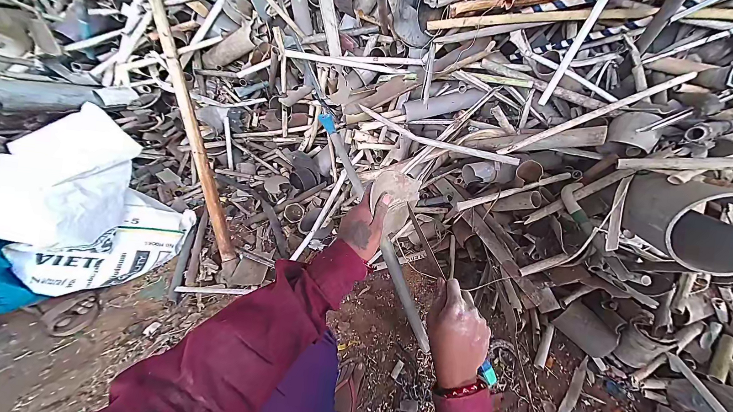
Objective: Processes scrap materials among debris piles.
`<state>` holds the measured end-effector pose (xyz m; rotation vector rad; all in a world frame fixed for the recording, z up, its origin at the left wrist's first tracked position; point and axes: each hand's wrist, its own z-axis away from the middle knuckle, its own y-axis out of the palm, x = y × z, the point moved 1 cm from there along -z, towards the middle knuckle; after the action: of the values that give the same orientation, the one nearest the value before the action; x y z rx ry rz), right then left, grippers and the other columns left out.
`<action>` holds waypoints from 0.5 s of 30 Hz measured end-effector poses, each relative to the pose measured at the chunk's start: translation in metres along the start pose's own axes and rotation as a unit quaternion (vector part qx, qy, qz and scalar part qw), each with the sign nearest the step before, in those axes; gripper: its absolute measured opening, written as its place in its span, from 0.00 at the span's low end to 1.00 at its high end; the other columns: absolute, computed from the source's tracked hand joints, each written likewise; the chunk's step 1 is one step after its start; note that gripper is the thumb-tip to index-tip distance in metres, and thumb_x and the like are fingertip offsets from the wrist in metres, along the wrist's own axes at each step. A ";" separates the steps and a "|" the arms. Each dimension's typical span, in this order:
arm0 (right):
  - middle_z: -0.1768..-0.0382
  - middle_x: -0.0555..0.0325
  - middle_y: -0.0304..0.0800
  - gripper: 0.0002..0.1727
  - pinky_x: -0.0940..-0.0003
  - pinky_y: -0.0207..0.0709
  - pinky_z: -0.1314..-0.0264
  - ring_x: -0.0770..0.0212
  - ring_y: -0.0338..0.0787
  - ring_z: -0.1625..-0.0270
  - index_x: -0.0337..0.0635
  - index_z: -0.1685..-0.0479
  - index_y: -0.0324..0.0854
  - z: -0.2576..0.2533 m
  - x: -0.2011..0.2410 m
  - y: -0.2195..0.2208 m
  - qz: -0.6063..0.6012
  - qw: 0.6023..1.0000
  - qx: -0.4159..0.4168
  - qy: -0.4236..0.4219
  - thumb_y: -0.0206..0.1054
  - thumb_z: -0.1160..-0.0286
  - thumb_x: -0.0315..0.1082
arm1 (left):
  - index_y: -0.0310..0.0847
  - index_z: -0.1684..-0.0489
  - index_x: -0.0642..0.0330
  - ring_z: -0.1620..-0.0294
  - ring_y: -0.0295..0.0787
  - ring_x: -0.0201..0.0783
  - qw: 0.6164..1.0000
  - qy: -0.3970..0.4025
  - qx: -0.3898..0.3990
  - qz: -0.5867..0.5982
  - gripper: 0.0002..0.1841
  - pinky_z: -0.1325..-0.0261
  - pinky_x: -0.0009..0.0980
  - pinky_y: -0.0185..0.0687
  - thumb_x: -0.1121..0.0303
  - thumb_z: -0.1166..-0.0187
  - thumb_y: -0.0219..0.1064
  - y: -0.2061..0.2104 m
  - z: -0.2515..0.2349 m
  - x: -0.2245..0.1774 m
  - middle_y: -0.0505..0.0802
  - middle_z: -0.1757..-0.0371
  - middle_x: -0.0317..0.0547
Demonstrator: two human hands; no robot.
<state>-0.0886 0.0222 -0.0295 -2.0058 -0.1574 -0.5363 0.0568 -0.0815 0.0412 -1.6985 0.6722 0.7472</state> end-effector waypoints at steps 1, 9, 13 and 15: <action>0.70 0.38 0.92 0.16 0.46 0.81 0.75 0.37 0.94 0.70 0.36 0.55 0.91 0.003 0.002 0.003 0.000 1.000 -0.018 -0.014 0.61 0.15 0.37 | 0.59 0.12 0.70 0.24 0.79 0.67 1.000 -0.003 -0.002 -0.004 0.31 0.20 0.63 0.63 0.55 0.05 0.46 -0.001 0.000 -0.001 0.84 0.31 0.76; 0.57 0.32 0.93 0.22 0.38 0.84 0.55 0.31 0.94 0.53 0.30 0.41 0.85 -0.014 -0.014 -0.004 0.010 0.985 0.107 0.132 0.50 0.06 0.39 | 0.58 0.12 0.71 0.25 0.79 0.69 0.994 -0.050 0.067 -0.064 0.29 0.20 0.62 0.64 0.60 0.05 0.50 -0.005 0.006 -0.007 0.84 0.32 0.77; 0.60 0.30 0.92 0.20 0.33 0.80 0.51 0.30 0.94 0.53 0.28 0.37 0.82 -0.029 -0.043 -0.007 -0.122 0.981 0.048 0.140 0.54 0.07 0.37 | 0.78 0.34 0.71 0.45 0.89 0.38 0.975 -0.098 0.058 0.191 0.20 0.35 0.37 0.82 0.64 0.15 0.67 -0.002 0.002 0.000 0.91 0.45 0.56; 0.69 0.42 0.89 0.18 0.44 0.80 0.60 0.44 0.90 0.67 0.32 0.37 0.82 -0.028 -0.047 -0.009 -0.243 0.962 0.031 0.119 0.55 0.09 0.38 | 0.77 0.38 0.73 0.55 0.86 0.34 0.936 -0.138 0.062 0.317 0.17 0.44 0.32 0.83 0.66 0.10 0.59 -0.005 -0.006 0.002 0.89 0.52 0.53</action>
<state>-0.1415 0.0074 -0.0318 -1.8220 -0.5192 -1.0629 0.0628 -0.0858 0.0441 -1.2192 1.0564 1.3348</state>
